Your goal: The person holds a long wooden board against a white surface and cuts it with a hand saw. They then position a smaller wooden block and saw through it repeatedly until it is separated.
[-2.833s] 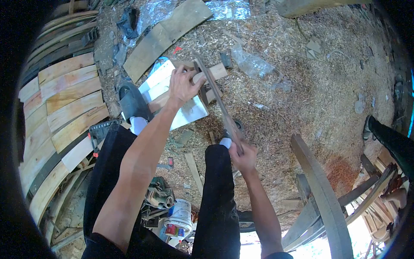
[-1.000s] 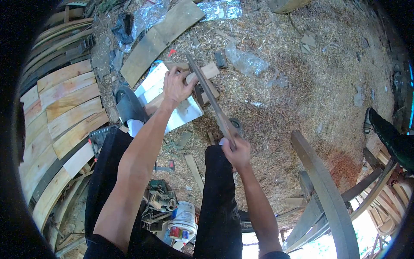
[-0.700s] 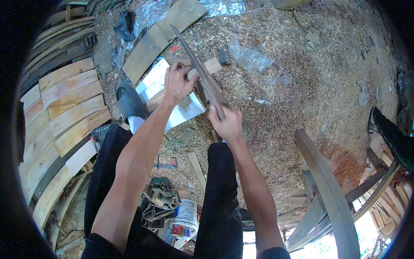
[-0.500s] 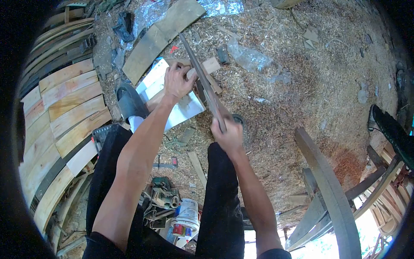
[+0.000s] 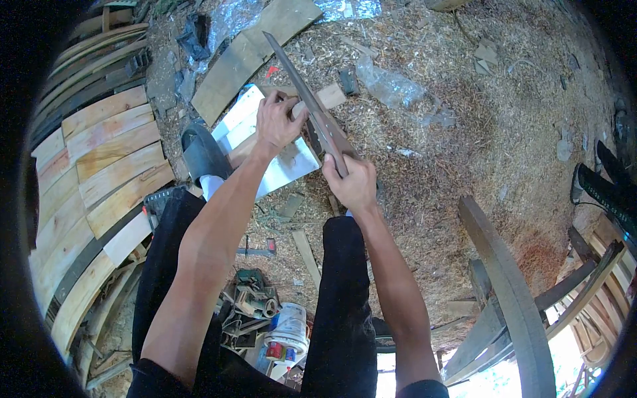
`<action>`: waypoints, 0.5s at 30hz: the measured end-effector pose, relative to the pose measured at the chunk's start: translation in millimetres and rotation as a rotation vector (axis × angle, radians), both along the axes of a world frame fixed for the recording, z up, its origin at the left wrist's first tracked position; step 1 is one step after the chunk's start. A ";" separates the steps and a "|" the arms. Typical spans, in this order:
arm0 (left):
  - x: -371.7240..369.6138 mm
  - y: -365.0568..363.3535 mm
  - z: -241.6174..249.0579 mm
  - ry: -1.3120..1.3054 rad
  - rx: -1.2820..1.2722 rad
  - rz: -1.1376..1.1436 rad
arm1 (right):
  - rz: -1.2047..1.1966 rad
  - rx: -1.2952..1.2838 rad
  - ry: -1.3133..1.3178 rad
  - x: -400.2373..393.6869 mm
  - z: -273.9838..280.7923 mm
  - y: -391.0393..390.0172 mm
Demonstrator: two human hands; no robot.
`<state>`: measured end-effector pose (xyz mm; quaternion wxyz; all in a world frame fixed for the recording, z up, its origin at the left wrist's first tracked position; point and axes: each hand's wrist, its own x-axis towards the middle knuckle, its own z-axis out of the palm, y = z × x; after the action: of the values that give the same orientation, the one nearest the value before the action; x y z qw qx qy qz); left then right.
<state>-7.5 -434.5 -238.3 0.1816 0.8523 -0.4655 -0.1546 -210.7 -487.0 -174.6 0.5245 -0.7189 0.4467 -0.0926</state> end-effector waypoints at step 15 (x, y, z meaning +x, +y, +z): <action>1.9 -4.6 7.8 0.030 0.077 0.002 | -0.012 -0.090 0.027 -86.9 11.6 46.6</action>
<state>-5.6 -439.1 -230.5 0.1558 0.8566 -0.4558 -0.1848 -297.7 -440.4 -163.1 0.4850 -0.7404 0.4532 -0.1060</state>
